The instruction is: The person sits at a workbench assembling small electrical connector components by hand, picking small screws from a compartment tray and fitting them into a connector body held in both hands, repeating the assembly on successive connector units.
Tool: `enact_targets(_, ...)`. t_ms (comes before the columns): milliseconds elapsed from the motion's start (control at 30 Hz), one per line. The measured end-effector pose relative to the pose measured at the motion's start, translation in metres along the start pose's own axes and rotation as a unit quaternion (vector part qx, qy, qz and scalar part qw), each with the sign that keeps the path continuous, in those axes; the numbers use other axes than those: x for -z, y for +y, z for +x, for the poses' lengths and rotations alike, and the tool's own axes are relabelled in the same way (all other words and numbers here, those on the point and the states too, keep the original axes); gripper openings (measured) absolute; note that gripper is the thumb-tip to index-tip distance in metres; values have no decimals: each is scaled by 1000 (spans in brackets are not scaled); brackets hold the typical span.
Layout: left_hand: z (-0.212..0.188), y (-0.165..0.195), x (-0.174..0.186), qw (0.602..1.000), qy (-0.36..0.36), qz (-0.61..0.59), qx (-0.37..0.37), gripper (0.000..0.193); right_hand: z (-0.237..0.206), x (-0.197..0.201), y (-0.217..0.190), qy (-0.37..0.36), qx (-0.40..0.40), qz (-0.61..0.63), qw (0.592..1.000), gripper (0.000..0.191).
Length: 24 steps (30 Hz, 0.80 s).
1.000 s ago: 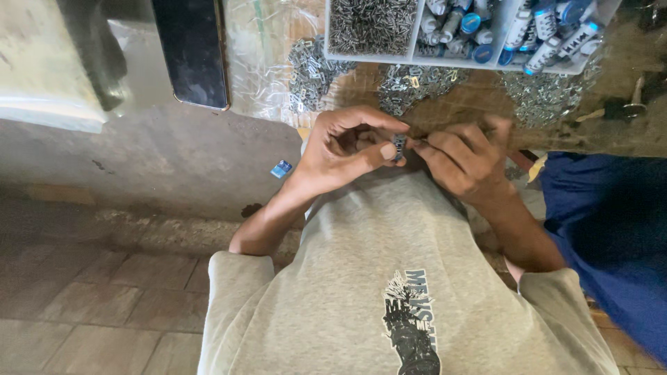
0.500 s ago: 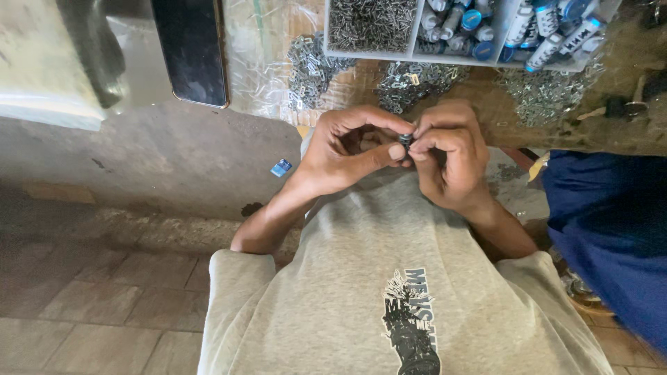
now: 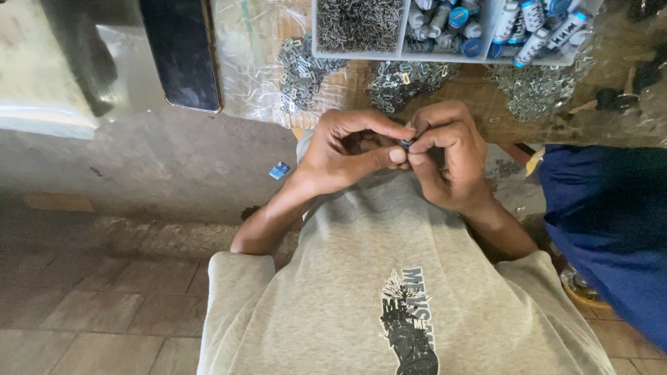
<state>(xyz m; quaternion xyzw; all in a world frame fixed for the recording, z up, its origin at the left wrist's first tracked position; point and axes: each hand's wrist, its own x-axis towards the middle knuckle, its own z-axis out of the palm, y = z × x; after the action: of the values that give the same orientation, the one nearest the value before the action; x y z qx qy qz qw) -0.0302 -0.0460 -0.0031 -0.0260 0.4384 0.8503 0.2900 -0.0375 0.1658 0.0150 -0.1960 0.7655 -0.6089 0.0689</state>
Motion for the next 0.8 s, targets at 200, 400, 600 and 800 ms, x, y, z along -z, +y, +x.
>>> enact_targets(200, 7, 10, 8, 978, -102, 178, -36, 22, 6, 28, 6, -114, -109, 225, 962, 27)
enact_targets(400, 5, 12, 0, 1000, -20, -3, -10, 22, 0, 20, 5, 28, 0, -24, 999, 14)
enact_targets(600, 5, 11, -1, 1000, 17, -11, 1, 23, 9, 16, -3, 15, 89, -115, 989, 17)
enact_targets(800, 3, 12, -3, 999, 28, 43, -9, 22, 18, 18, -11, -15, 136, -201, 970, 14)
